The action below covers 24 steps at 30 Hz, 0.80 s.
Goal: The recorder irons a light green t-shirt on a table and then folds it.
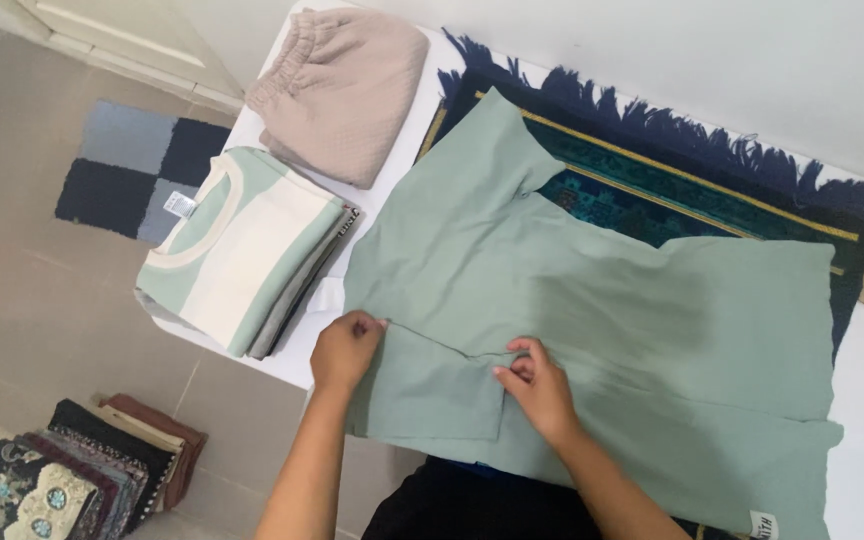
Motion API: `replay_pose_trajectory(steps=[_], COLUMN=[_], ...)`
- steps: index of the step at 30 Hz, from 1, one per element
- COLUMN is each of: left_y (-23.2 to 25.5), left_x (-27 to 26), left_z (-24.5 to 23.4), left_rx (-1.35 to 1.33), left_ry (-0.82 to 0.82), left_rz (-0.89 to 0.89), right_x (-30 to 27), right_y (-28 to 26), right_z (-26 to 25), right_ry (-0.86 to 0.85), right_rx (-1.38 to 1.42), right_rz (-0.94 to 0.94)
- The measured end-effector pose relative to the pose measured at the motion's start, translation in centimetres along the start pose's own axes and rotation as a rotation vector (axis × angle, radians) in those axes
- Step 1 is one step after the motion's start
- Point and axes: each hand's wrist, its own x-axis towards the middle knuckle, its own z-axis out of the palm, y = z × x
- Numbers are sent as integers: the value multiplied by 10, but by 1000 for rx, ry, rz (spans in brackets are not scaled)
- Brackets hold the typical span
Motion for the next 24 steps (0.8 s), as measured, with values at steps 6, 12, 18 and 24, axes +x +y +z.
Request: replay_pose_trajectory(steps=[6,12,18,24], left_y=[-66,-176,-196,-236], left_x=[24,-16,-59,-51], left_z=[4,-2,1,44], left_rx=[-101,-361,-784,-1008], left_ry=[149,261,90,95], left_rz=[113,218,-141,-97], right_x=[1,-30,-70,-97], right_y=[27,59,100,275], right_z=[-12,-64,-116,-168], right_ry=[17,111,408,540], right_rx=[284,139,-138,-171], right_rz=[127,218,398,161])
